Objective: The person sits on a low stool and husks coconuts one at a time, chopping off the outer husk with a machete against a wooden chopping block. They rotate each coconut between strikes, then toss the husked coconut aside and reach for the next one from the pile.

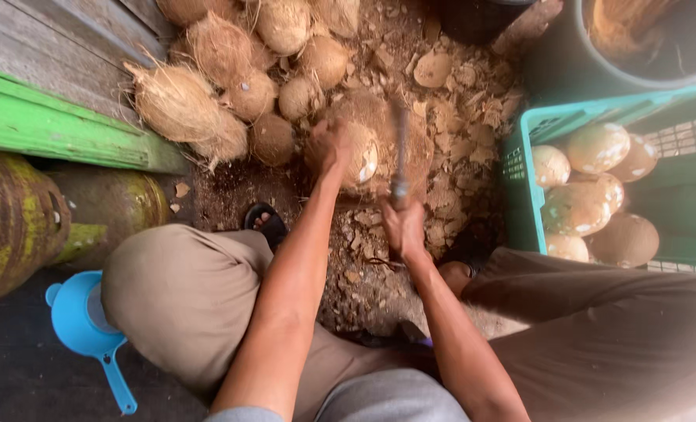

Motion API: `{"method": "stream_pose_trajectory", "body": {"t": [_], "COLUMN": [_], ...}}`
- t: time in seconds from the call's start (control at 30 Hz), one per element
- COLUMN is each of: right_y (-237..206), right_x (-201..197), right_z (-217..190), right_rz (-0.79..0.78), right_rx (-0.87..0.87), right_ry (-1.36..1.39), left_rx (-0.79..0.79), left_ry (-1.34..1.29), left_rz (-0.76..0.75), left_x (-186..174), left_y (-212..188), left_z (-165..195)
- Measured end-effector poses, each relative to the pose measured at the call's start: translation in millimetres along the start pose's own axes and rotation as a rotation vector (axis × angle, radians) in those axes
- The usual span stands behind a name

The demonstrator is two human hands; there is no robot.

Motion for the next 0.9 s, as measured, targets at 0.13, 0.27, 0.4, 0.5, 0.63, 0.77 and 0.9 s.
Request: {"method": "stream_pose_trajectory", "body": {"t": [0.13,0.27,0.4,0.5,0.63,0.77,0.9], "right_y": [6,2,-5,-18,-28,-15,-7], "right_x": [17,8,1,0,-15,-29,-15], "right_z": [28,43,16,-9,-32,-49,-21], "right_rz": [-0.088,-0.122,-0.155,-0.155,-0.18,-0.072,-0.059], "right_rx": [0.138,0.408,0.271,0.246,0.305,-0.037,-0.005], "right_ry": [-0.327,-0.299,-0.325,-0.262,-0.125,0.029,0.133], "left_rx": [0.025,-0.017,0.139,0.129,0.19,0.131,0.127], "left_ry": [-0.054,-0.013,-0.099,-0.052,-0.103,-0.029,-0.076], "left_rz": [0.004,-0.026,0.122,0.082,0.102,0.055,0.04], "left_x": [-5,-5,-4,3,7,8,4], "left_y": [-2,-12,-14,-13,-15,-18,-23], "left_z": [-2,-11,-10,-15,-15,-15,-12]}}
Point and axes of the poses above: each hand's wrist, its own y-axis towards the middle knuckle, its own x-axis out of the palm, z = x × y, the point moved 4 cm from there along y, towards the middle knuckle, and after that the axes turned 5 degrees about x, right-handed, at the moved point
